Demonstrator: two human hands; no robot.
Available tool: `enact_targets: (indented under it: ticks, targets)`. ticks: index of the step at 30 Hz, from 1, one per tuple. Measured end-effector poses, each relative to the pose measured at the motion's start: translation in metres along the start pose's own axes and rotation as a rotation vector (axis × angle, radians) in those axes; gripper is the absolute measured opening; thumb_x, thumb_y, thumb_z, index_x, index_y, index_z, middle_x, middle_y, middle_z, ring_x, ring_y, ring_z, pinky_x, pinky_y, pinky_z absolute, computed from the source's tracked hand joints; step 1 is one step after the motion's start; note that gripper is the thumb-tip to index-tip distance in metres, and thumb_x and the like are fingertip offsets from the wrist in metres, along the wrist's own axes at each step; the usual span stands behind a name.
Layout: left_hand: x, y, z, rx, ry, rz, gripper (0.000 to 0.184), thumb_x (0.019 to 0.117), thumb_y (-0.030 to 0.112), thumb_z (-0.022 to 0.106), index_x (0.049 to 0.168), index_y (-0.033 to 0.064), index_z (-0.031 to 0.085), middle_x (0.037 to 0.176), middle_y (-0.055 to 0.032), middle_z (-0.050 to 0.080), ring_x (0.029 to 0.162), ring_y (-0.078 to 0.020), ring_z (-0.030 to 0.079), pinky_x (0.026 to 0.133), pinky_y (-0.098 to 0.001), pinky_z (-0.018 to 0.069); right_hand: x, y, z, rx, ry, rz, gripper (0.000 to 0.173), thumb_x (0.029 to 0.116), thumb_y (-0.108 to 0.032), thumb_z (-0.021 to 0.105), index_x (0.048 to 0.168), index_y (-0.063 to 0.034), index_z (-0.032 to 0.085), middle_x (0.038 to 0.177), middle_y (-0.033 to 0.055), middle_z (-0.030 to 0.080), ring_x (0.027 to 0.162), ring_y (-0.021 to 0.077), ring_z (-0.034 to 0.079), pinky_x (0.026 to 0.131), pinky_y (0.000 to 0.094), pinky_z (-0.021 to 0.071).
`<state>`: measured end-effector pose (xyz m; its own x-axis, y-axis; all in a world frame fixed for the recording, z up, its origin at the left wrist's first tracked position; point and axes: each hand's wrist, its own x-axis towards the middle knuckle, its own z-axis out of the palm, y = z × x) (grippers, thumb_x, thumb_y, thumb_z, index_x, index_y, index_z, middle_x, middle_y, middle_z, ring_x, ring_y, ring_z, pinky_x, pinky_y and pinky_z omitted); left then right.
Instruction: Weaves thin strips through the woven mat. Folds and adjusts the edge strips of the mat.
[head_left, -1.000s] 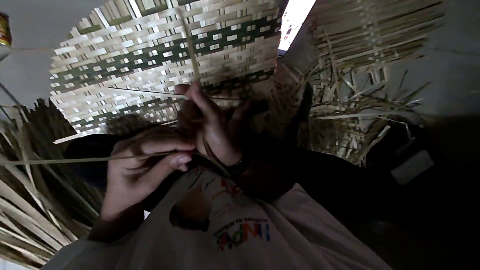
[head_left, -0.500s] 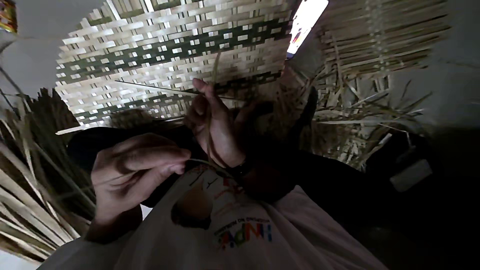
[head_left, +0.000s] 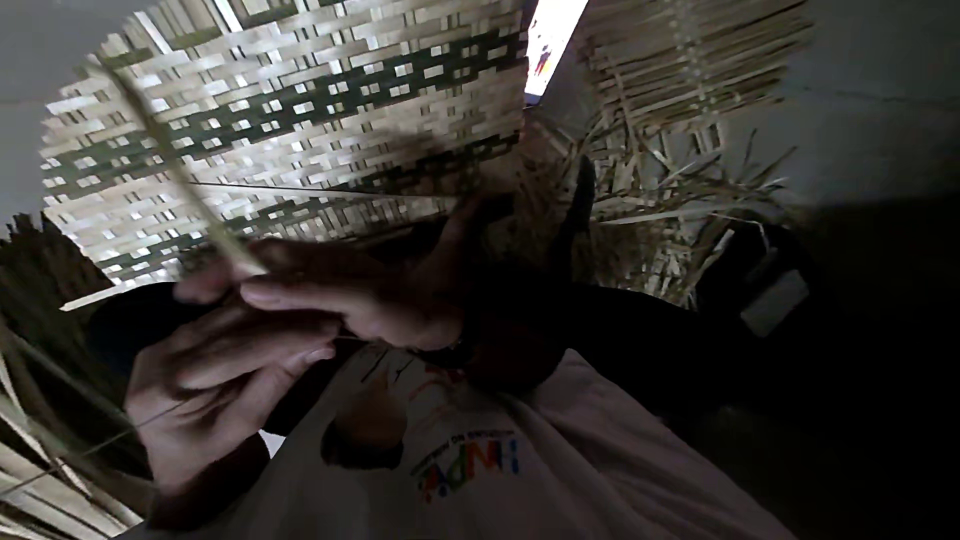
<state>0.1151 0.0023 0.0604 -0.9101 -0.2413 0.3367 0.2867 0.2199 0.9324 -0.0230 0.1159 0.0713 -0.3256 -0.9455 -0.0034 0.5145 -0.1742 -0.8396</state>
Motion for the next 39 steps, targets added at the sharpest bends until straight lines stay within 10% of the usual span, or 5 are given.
enact_targets:
  ticks: [4, 12, 17, 26, 39]
  targets:
    - [-0.002, 0.005, -0.001, -0.062, -0.119, -0.024, 0.016, 0.0994, 0.021, 0.069, 0.114, 0.0201, 0.075, 0.107, 0.0072, 0.075, 0.096, -0.0069, 0.072, 0.084, -0.0233, 0.0613, 0.0, 0.006, 0.006, 0.059, 0.217, -0.104, 0.04, 0.1086, -0.011, 0.031, 0.117, 0.0112, 0.062, 0.111, 0.0112, 0.069, 0.102, 0.0084, 0.065, 0.091, 0.0269, 0.0535]
    - [-0.011, 0.003, -0.012, 0.057, 0.027, 0.027, 0.012, 0.0987, 0.017, 0.069, 0.106, 0.0152, 0.078, 0.098, 0.0028, 0.077, 0.089, -0.0112, 0.074, 0.083, -0.0296, 0.0629, -0.004, 0.006, -0.003, -0.102, -0.069, -0.125, 0.025, 0.1011, 0.006, 0.045, 0.111, 0.0162, 0.066, 0.095, 0.0144, 0.068, 0.085, 0.0083, 0.063, 0.078, 0.0226, 0.054]
    - [-0.021, -0.001, -0.021, 0.046, 0.071, 0.067, 0.011, 0.0978, 0.014, 0.069, 0.105, 0.0124, 0.077, 0.1, -0.0011, 0.077, 0.091, -0.0155, 0.075, 0.082, -0.0299, 0.0642, -0.001, 0.003, -0.012, 0.204, 0.09, -0.035, 0.054, 0.1118, -0.03, 0.022, 0.147, 0.0068, 0.041, 0.142, 0.0185, 0.058, 0.117, 0.021, 0.067, 0.092, 0.0349, 0.0581]
    - [-0.034, -0.005, -0.033, 0.066, 0.094, 0.165, 0.01, 0.0988, 0.012, 0.065, 0.103, 0.0123, 0.074, 0.103, -0.0042, 0.076, 0.099, -0.0231, 0.074, 0.087, -0.0393, 0.0634, -0.001, -0.006, -0.022, 0.053, 0.095, -0.178, 0.052, 0.1119, -0.022, 0.022, 0.142, 0.0133, 0.044, 0.134, 0.0225, 0.063, 0.111, 0.0241, 0.07, 0.092, 0.0387, 0.0593]
    - [-0.056, -0.025, -0.073, -0.039, -0.028, 0.213, 0.014, 0.0979, 0.009, 0.064, 0.108, 0.009, 0.073, 0.105, -0.0089, 0.076, 0.098, -0.0259, 0.075, 0.086, -0.0416, 0.0628, -0.002, -0.043, -0.033, 0.16, 0.471, -0.567, 0.025, 0.1147, -0.028, 0.022, 0.134, -0.016, 0.032, 0.098, 0.0039, 0.075, 0.064, 0.0162, 0.073, 0.045, 0.0275, 0.0583]
